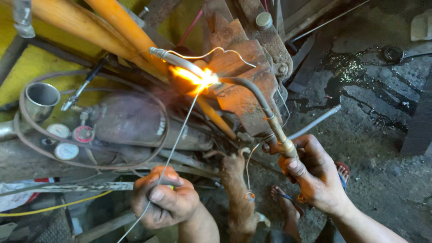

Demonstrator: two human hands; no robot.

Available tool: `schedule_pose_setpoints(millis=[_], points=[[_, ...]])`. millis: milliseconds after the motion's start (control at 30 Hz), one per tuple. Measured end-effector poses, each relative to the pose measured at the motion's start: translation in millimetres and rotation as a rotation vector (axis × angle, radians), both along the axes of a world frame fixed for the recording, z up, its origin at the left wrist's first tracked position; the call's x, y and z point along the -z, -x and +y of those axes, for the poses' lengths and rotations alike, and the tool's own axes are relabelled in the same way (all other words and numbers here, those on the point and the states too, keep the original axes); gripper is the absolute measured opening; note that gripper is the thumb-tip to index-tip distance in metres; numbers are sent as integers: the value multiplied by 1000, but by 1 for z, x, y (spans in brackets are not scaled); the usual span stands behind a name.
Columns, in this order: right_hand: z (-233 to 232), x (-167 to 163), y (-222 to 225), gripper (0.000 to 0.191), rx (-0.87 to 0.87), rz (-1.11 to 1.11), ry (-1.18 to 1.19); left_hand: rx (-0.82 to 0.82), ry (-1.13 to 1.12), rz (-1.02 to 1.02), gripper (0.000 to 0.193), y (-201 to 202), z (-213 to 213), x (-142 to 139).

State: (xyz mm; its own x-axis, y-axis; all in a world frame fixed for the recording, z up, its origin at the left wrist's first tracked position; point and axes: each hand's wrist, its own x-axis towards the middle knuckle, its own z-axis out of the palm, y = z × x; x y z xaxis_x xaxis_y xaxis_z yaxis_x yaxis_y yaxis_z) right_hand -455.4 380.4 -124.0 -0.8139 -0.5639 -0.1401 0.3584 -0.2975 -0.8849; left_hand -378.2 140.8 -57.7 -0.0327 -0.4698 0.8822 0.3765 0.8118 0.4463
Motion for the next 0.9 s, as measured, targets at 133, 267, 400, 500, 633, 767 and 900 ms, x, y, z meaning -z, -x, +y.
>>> schedule_pose_setpoints(millis=[133,267,400,500,633,767,900], points=[[0,8,-1,30,12,-15,-4,23,-12,-2,35,0,1,4],[-1,11,-1,30,17,-1,35,14,9,3,35,2,-1,4],[-1,10,-1,30,11,-21,54,-9,53,3,35,4,-2,3],[-1,10,0,29,6,-24,31,13,61,-1,35,6,-1,3],[0,9,0,29,15,-43,12,22,49,6,33,7,1,5],[-1,10,2,31,5,-21,-9,12,75,7,32,8,-1,7],[-1,10,1,32,-12,-3,57,7,86,-43,30,8,-2,9]])
